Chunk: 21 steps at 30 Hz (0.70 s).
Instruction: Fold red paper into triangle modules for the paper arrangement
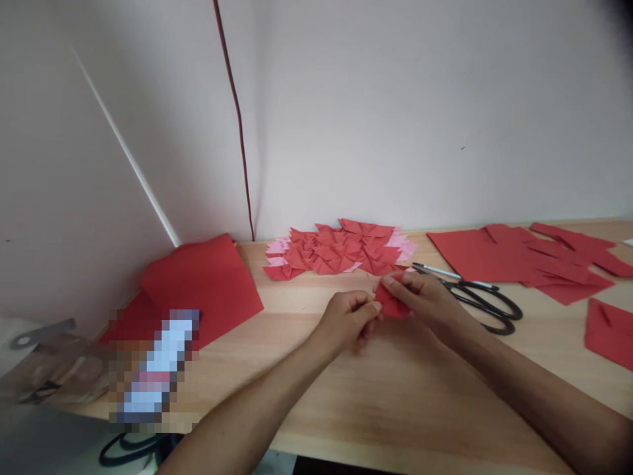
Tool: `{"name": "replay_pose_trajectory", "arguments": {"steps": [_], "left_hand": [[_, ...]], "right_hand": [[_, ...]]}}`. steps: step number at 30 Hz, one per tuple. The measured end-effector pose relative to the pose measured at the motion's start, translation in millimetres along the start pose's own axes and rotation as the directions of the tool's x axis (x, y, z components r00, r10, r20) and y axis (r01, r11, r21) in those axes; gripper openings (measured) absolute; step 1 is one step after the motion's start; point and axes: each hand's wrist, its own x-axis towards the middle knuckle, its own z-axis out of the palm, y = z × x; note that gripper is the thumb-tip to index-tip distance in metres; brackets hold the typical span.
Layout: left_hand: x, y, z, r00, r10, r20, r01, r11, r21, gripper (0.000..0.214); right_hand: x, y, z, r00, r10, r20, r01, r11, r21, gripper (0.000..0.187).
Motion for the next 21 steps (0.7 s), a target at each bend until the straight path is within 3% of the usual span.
{"name": "replay_pose_trajectory", "arguments": {"steps": [2,6,13,18,21], "left_hand": [[2,-2,-3.3,0.998,-0.031,0.063,0.042,0.984,-0.175,0.033],[2,-1,-7.4,0.981,0.019,0.192,0.068,0.897,-0.436,0.034],[-4,12,-7.8,0.883,-0.017,0.469,0.337,0.718,-0.609,0.028],[-5,10,-8.9,0.863,-0.037,0.504,0.392,0.679,-0.621,0.028],[-2,6,-7.8,0.903,-0.038,0.427,0.307,0.753,-0.582,0.025]], "right_hand": [[3,0,-6,0.998,0.049,0.039,-0.054,0.987,0.153,0.049],[9,2,-14,0.996,0.079,0.047,-0.092,0.882,0.463,0.044],[1,-6,-8,0.99,-0.055,0.127,0.02,0.965,0.261,0.03],[0,-11,-5,0.992,-0.064,0.107,0.044,0.982,0.183,0.029],[0,-9,-5,0.998,-0.019,0.062,0.007,0.984,0.175,0.03]]}}
